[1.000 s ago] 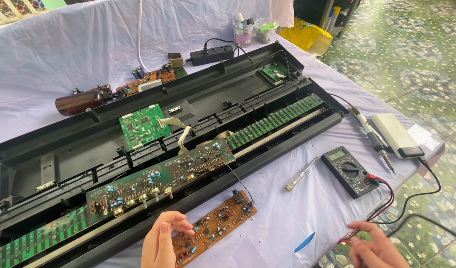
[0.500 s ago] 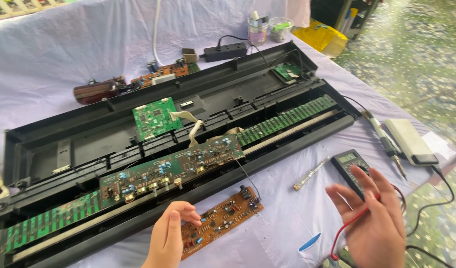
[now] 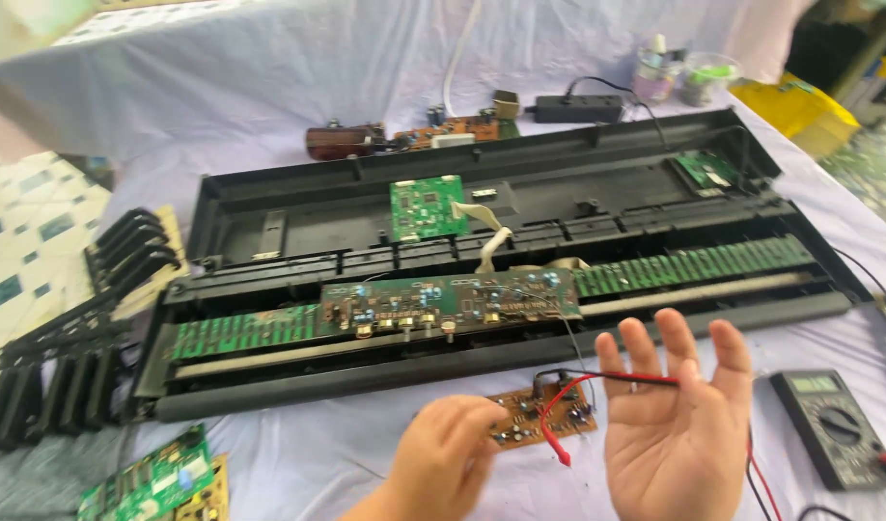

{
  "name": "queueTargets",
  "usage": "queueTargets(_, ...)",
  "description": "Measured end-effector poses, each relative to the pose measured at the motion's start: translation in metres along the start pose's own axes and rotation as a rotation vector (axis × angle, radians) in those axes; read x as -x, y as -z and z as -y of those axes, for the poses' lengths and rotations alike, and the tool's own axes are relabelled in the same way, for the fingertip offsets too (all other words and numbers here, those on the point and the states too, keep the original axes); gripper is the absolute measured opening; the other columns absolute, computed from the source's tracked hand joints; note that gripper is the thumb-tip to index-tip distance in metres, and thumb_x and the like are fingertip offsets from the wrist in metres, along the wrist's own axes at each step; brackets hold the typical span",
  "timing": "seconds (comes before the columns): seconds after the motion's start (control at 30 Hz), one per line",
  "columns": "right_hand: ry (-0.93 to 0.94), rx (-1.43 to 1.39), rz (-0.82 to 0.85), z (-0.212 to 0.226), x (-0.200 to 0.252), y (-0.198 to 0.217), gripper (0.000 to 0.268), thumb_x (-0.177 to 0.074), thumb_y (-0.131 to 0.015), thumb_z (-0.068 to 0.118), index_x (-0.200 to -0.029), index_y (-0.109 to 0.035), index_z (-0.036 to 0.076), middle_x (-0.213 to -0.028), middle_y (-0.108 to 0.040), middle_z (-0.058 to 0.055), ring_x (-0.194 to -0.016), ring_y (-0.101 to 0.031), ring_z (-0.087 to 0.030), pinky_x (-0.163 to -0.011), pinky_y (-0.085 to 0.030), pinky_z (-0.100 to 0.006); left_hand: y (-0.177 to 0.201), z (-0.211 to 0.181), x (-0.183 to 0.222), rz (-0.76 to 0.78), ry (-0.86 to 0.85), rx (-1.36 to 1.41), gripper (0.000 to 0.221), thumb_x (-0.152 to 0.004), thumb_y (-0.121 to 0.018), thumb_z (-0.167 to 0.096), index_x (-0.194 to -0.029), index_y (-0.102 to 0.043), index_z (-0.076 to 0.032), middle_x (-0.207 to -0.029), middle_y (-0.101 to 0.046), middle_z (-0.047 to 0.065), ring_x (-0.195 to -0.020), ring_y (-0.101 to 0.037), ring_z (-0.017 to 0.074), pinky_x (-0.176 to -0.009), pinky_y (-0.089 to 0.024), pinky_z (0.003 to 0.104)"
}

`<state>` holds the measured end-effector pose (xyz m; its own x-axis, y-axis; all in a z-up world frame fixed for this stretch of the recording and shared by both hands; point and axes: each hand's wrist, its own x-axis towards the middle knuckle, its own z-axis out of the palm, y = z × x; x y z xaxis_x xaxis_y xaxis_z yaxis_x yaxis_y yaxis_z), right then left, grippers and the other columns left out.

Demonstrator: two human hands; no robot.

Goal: Testing and repairing circuit board components of an electronic keyboard using a soldering iron, multimeter, and screwdriver.

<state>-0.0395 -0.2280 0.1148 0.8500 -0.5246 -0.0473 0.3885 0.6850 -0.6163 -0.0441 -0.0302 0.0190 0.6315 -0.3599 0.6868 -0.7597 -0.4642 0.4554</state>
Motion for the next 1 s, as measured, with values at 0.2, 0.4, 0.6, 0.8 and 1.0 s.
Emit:
queueTargets(0.2,-0.118,-0.127,0.32,-0.036,0.011,0.025,0.03,-0.099,-0.052,-0.001,-0.119,-0.067,0.015,-0.119,-0.069,-0.015,-0.09,-0.063,-0.034,-0.099,-0.054,-0.053,-0.023,-0.019,0.012,-0.111,0.089,0.162,0.069,-0.104,-0.066,-0.029,-0.152,-0.031,0.007,-0.152,-0.044,0.027,-0.143,-0.047,0.0403,-0.119,-0.043,0.05)
queueTargets(0.4,-0.112,-0.104,0.455,-0.038,0.0,0.046,0.024,-0.102,-0.043,-0.005,-0.106,-0.063,0.008,-0.11,-0.057,-0.017,-0.089,-0.061,-0.035,-0.106,-0.052,-0.061,0.008,-0.02,-0.008,0.05,0.265,0.479,0.068,-0.104,-0.063,-0.029,-0.153,-0.022,-0.005,-0.122,-0.055,0.021,-0.125,-0.057,0.0323,-0.109,-0.046,0.048)
queueTargets(0.6,-0.023,-0.045,0.681,-0.047,0.005,0.059,0.042,-0.103,-0.044,-0.002,-0.137,-0.056,0.018,-0.131,-0.057,-0.029,-0.113,-0.067,-0.049,-0.1,-0.055,-0.066,-0.003,-0.006,0.002,0.298,0.442,0.477,0.029,-0.109,-0.048,-0.035,-0.091,-0.054,-0.014,-0.079,-0.058,0.0,-0.074,-0.055,0.0198,-0.073,-0.045,0.034)
queueTargets(0.8,-0.446,0.309,0.295,-0.177,-0.049,0.22,0.08,-0.052,-0.062,-0.033,-0.119,-0.072,0.01,-0.119,-0.073,-0.041,-0.108,-0.073,-0.05,-0.033,-0.059,-0.048,-0.02,0.0,0.013,-0.084,0.563,0.82,0.052,-0.105,-0.042,-0.055,-0.081,-0.052,-0.01,-0.069,-0.06,0.006,-0.059,-0.051,0.0124,-0.058,-0.038,0.025)
queueTargets(1.0,0.629,1.026,0.403,-0.144,0.054,0.117,0.021,-0.089,-0.063,0.028,-0.078,-0.058,0.012,-0.085,-0.065,-0.007,-0.078,-0.064,-0.016,-0.08,-0.051,-0.029,-0.021,-0.015,0.008,-0.164,0.634,0.765,0.049,-0.104,-0.048,-0.052,-0.084,-0.055,-0.007,-0.073,-0.059,0.005,-0.067,-0.056,0.014,-0.067,-0.047,0.027)
